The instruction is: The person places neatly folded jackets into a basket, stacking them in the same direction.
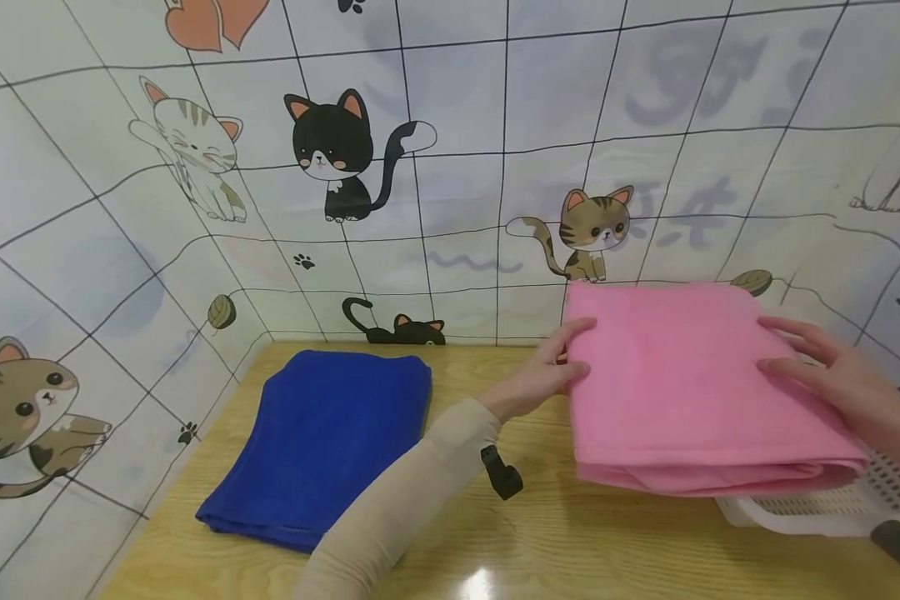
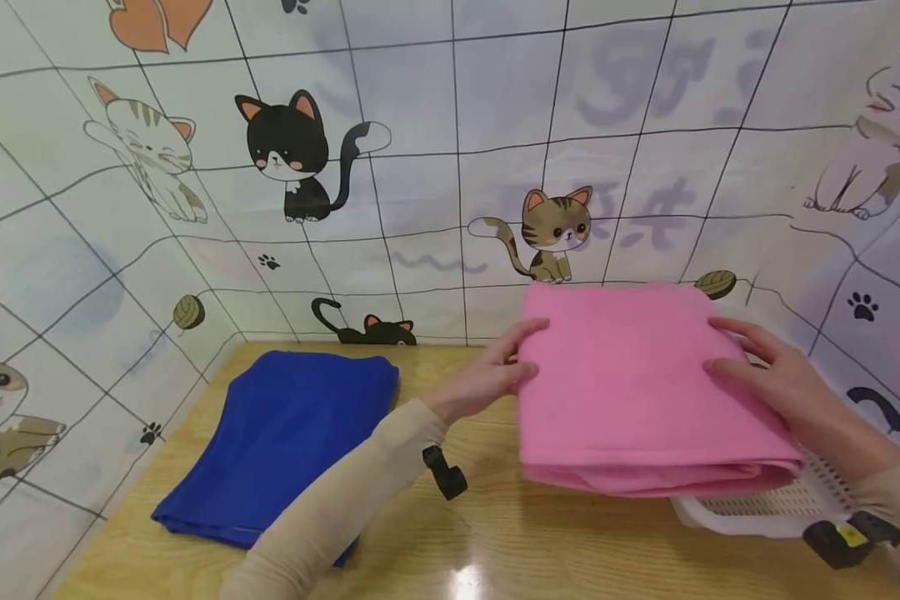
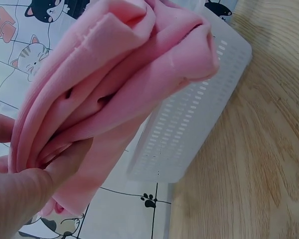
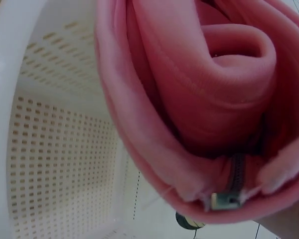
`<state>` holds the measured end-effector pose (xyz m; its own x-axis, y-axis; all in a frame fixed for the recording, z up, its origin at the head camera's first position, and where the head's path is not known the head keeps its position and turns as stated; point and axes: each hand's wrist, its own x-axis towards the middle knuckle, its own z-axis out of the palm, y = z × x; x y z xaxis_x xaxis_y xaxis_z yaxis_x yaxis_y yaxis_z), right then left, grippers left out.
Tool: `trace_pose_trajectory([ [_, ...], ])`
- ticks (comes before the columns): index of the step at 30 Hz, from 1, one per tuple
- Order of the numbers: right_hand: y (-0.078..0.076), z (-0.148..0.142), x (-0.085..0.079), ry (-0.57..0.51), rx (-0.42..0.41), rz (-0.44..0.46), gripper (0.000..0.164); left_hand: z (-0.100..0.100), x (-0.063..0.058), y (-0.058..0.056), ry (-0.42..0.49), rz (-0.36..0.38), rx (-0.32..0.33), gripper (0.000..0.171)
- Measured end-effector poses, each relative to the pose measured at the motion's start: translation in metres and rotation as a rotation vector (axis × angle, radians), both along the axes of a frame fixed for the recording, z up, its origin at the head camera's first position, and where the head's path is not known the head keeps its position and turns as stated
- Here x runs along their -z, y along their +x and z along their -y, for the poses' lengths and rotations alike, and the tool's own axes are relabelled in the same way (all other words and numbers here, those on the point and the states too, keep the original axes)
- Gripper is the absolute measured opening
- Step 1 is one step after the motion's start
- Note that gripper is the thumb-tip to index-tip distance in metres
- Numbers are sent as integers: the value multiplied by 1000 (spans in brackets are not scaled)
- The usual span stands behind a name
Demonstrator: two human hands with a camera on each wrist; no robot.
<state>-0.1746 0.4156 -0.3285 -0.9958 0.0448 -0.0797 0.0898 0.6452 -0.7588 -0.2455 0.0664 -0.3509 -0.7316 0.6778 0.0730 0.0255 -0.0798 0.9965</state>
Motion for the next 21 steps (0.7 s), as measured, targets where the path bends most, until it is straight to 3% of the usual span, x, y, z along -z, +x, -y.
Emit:
trace_pose_trajectory([
  [10, 1, -16, -2, -8, -20, -38, 68, -17, 3, 0, -7, -24, 25, 61],
  [21, -2, -44, -4, 93, -3, -69, 70, -43, -1, 7, 55, 6, 11, 62],
])
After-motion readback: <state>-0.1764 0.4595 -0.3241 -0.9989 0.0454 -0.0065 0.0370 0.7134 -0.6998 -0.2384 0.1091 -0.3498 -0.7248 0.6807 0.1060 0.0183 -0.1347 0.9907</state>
